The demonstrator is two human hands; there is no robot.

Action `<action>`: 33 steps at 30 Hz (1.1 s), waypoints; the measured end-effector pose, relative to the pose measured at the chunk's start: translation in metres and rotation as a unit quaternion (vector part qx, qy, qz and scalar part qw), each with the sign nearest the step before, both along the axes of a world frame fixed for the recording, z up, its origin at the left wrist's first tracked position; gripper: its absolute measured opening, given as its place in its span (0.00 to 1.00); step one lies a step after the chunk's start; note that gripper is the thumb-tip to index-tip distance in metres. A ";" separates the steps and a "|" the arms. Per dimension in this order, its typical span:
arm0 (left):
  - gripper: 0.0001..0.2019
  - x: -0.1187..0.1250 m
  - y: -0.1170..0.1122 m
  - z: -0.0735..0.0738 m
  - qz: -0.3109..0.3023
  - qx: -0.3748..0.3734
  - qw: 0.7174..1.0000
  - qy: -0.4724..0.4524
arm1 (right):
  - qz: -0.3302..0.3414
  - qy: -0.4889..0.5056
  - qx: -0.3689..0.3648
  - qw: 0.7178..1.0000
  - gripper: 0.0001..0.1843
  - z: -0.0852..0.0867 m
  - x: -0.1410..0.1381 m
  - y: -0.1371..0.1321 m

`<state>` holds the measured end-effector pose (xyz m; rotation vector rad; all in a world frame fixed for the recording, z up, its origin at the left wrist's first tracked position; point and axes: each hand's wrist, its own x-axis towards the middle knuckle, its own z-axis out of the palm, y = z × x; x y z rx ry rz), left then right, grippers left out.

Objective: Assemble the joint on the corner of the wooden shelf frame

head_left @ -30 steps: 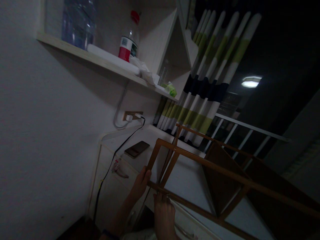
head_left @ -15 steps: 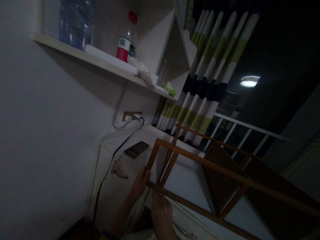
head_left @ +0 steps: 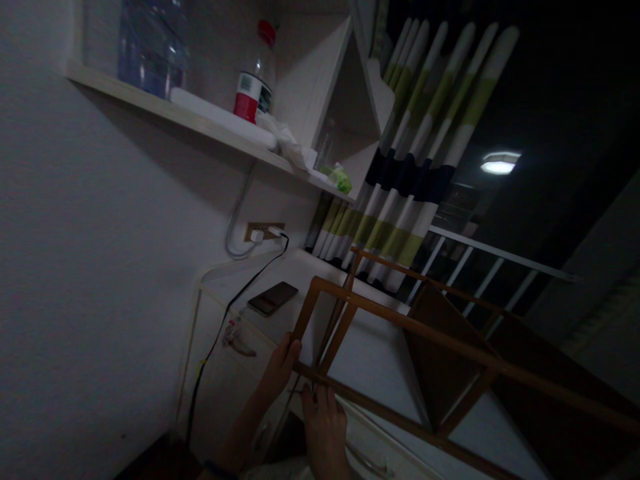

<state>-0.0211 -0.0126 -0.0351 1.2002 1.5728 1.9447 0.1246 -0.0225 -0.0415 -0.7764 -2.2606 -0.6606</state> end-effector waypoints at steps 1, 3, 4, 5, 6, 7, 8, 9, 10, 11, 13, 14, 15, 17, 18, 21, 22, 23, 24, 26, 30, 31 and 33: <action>0.17 0.000 0.000 -0.001 0.003 -0.001 1.000 -0.004 | -0.007 -0.002 -0.008 1.000 0.22 -0.002 0.000 0.001; 0.17 0.000 0.001 -0.002 0.005 -0.003 1.000 -0.011 | -0.014 0.001 -0.027 1.000 0.18 -0.006 0.000 0.004; 0.17 0.000 0.001 -0.002 0.002 -0.003 1.000 -0.012 | -0.011 0.004 -0.040 0.999 0.16 -0.009 0.000 0.005; 0.17 0.000 0.001 -0.003 -0.003 -0.004 1.000 -0.014 | -0.003 0.006 -0.052 0.999 0.15 -0.011 -0.001 0.006; 0.17 0.000 0.001 -0.003 -0.007 -0.005 1.000 -0.018 | 0.005 0.009 -0.062 0.998 0.13 -0.012 -0.001 0.007; 0.17 0.000 0.001 -0.003 -0.009 -0.005 1.000 -0.021 | 0.013 0.015 -0.070 0.997 0.11 -0.013 -0.002 0.007; 0.17 0.001 0.001 -0.003 -0.009 -0.005 1.000 -0.025 | 0.019 0.027 -0.074 0.997 0.10 -0.013 -0.003 0.007; 0.18 0.001 0.001 -0.003 -0.008 -0.005 1.000 -0.028 | 0.023 0.042 -0.076 0.996 0.08 -0.013 -0.003 0.007; 0.18 0.001 0.001 -0.002 -0.006 -0.004 1.000 -0.030 | 0.028 0.058 -0.075 0.995 0.07 -0.012 -0.004 0.007; 0.17 0.001 0.001 -0.002 -0.006 -0.001 1.000 -0.029 | 0.033 0.072 -0.078 0.994 0.07 -0.011 -0.004 0.006; 0.17 0.001 0.001 0.000 -0.011 0.005 1.000 -0.023 | 0.039 0.084 -0.089 0.992 0.09 -0.009 -0.004 0.005; 0.17 0.001 0.001 0.000 -0.014 0.009 1.000 -0.020 | 0.041 0.086 -0.094 0.991 0.11 -0.008 -0.004 0.005; 0.16 0.002 0.001 0.001 -0.017 0.012 1.000 -0.016 | 0.041 0.091 -0.095 0.991 0.13 -0.008 -0.004 0.005; 0.16 0.002 -0.001 0.003 -0.021 0.013 1.000 -0.009 | 0.041 0.107 -0.105 0.988 0.15 -0.007 -0.004 0.004; 0.16 0.002 -0.001 0.004 -0.021 0.010 1.000 -0.008 | 0.039 0.119 -0.119 0.985 0.14 -0.006 -0.004 0.003; 0.17 0.002 -0.003 0.005 -0.019 0.001 1.000 0.000 | 0.033 0.179 -0.220 0.958 0.09 -0.004 -0.005 0.000; 0.17 0.003 -0.003 0.005 -0.017 -0.001 1.000 0.002 | 0.035 0.204 -0.260 0.943 0.07 -0.003 -0.006 0.000; 0.17 0.003 -0.003 0.005 -0.016 -0.001 1.000 0.003 | 0.036 0.231 -0.295 0.927 0.07 -0.002 -0.006 -0.001; 0.17 0.003 -0.003 0.005 -0.015 0.002 1.000 0.001 | 0.037 0.255 -0.323 0.911 0.07 -0.001 -0.006 -0.002; 0.16 0.003 -0.002 0.005 -0.018 0.012 1.000 -0.008 | 0.032 0.290 -0.358 0.887 0.08 0.000 -0.006 -0.002; 0.17 0.003 -0.001 0.005 -0.025 0.021 0.999 -0.013 | 0.003 0.319 -0.410 0.855 0.13 0.003 -0.006 -0.001; 0.17 0.003 -0.001 0.005 -0.024 0.021 0.999 -0.013 | 0.003 0.321 -0.429 0.844 0.14 0.003 -0.006 -0.001; 0.17 0.004 -0.001 0.006 -0.022 0.023 0.999 -0.013 | 0.015 0.328 -0.465 0.822 0.15 0.004 -0.008 0.000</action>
